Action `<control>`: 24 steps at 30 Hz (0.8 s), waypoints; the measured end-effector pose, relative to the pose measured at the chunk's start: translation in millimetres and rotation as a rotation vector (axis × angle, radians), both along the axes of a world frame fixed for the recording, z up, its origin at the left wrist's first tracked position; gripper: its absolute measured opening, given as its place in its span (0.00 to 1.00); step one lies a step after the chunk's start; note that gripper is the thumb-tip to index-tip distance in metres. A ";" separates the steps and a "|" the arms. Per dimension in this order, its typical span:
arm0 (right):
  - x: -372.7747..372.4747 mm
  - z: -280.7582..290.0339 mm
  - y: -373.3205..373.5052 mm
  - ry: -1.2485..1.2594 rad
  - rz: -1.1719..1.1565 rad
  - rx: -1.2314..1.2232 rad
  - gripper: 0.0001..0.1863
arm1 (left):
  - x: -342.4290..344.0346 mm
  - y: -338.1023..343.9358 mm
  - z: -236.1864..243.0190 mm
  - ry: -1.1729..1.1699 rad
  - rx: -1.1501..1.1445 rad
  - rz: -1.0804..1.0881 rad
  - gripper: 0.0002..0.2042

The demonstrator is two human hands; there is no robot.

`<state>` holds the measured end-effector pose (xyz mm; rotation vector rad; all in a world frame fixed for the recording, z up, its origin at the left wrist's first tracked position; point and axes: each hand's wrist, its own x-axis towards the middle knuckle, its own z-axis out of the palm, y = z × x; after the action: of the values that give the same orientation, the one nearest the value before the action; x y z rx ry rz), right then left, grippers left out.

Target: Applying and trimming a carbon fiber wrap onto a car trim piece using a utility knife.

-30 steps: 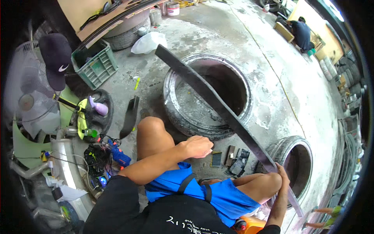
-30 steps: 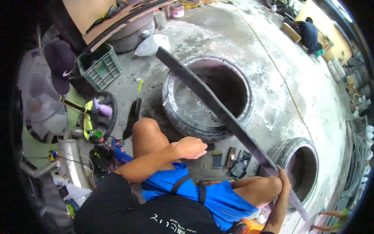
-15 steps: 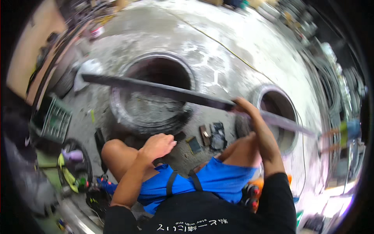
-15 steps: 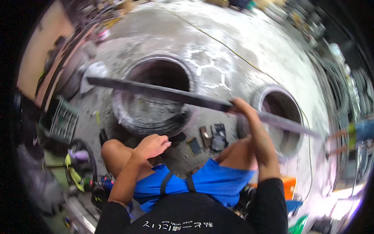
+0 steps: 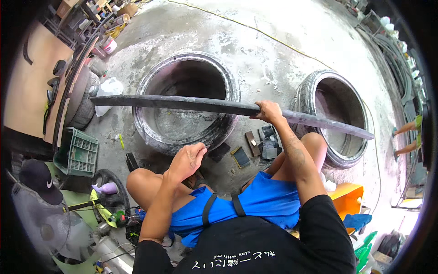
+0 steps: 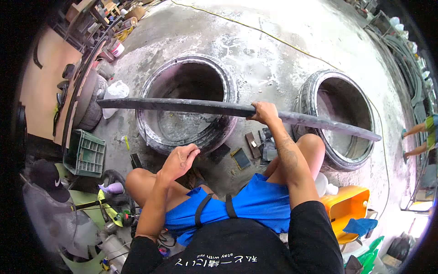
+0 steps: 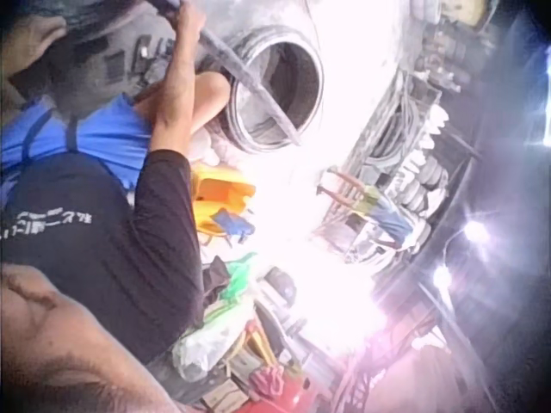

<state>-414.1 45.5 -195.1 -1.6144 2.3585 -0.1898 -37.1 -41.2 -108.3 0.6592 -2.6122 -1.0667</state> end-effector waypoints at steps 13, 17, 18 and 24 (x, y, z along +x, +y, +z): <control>3.0 -22.6 -6.0 0.030 -0.013 -0.134 0.22 | -167.2 -43.8 -36.4 -0.147 -0.083 -0.016 0.13; 1.3 -12.2 -2.3 -0.004 -0.007 -0.164 0.19 | -193.0 -49.1 -41.1 -0.140 -0.138 -0.077 0.12; -0.5 -11.8 2.0 -0.041 -0.017 -0.104 0.22 | -200.3 -49.9 -40.7 -0.183 -0.147 -0.100 0.12; 1.0 -16.7 -5.2 -0.042 -0.036 -0.148 0.18 | -216.7 -70.9 -25.0 -0.339 -0.009 -0.179 0.12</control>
<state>-413.1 40.3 -211.8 -1.6159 2.3928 -0.4109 -253.9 -112.1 -133.3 0.6644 -3.0144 -1.0718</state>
